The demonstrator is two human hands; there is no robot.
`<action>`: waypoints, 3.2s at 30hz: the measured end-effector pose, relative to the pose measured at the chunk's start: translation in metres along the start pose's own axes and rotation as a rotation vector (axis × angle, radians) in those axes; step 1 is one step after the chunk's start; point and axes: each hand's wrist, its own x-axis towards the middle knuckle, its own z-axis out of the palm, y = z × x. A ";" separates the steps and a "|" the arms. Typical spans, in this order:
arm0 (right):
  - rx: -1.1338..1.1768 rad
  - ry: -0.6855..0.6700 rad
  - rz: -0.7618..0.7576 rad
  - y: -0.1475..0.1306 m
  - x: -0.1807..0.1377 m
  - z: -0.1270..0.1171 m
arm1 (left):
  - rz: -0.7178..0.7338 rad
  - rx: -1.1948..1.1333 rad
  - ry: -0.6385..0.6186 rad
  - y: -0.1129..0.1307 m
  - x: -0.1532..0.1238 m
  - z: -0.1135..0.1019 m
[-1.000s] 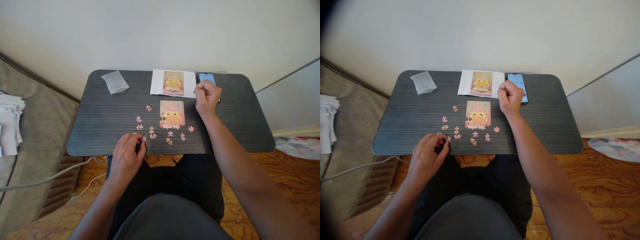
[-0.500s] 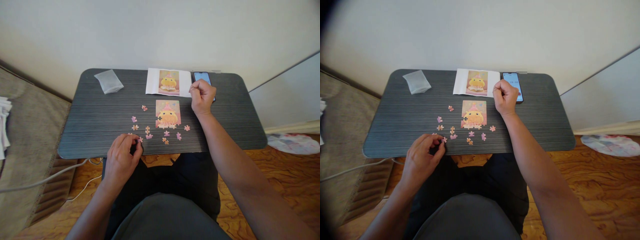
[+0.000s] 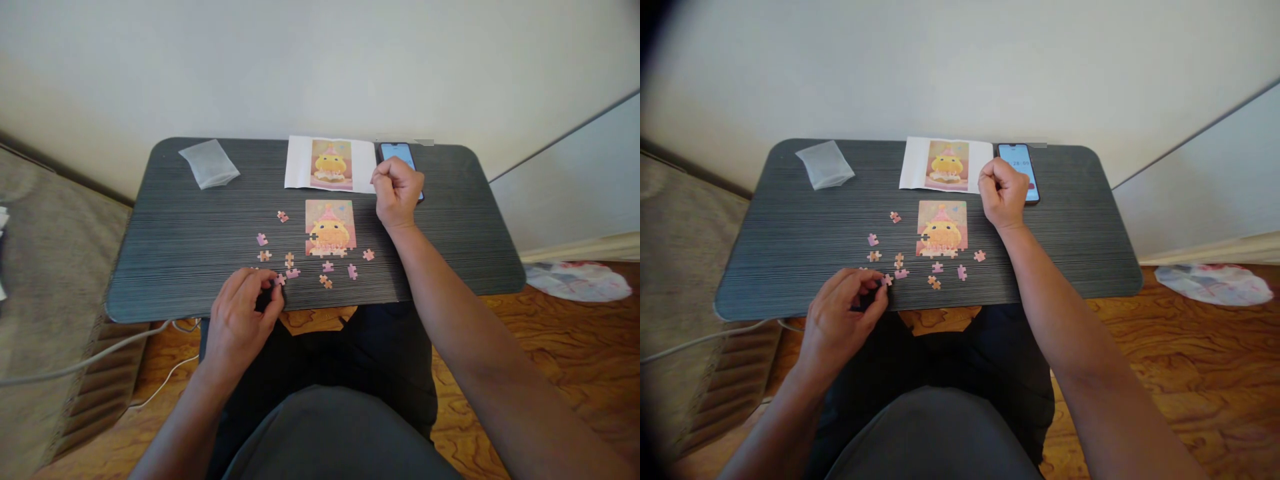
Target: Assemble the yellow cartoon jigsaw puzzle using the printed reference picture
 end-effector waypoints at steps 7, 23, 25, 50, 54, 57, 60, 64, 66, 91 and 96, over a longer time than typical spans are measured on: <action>-0.006 0.007 -0.009 -0.001 0.001 0.000 | 0.033 -0.021 -0.005 0.002 0.001 -0.001; -0.035 0.011 0.065 0.001 -0.001 0.000 | 0.061 -0.044 0.001 0.011 0.005 0.002; -0.053 0.011 0.083 0.000 -0.001 0.000 | 0.065 -0.035 0.000 0.011 0.005 0.001; -0.039 0.030 0.067 -0.004 0.001 -0.001 | -0.003 -0.051 0.012 0.006 -0.001 -0.003; -0.019 0.029 0.054 -0.003 0.001 -0.001 | 0.002 -0.072 0.026 0.007 0.000 -0.003; -0.011 0.025 0.052 -0.003 0.000 -0.001 | -0.009 -0.059 0.031 0.007 0.000 -0.003; -0.015 0.020 0.053 -0.003 0.000 -0.001 | -0.016 -0.026 0.031 0.007 -0.001 -0.003; -0.024 0.018 0.045 -0.003 0.000 -0.001 | -0.028 0.019 0.034 0.006 -0.001 -0.001; -0.029 0.016 0.046 -0.002 0.000 -0.001 | -0.033 0.031 0.036 0.006 -0.002 0.000; -0.059 0.001 0.059 0.001 -0.001 -0.001 | 0.051 0.022 0.062 0.001 -0.008 0.001; -0.005 -0.002 0.038 0.000 0.000 -0.001 | 0.069 0.040 0.097 -0.001 -0.007 0.001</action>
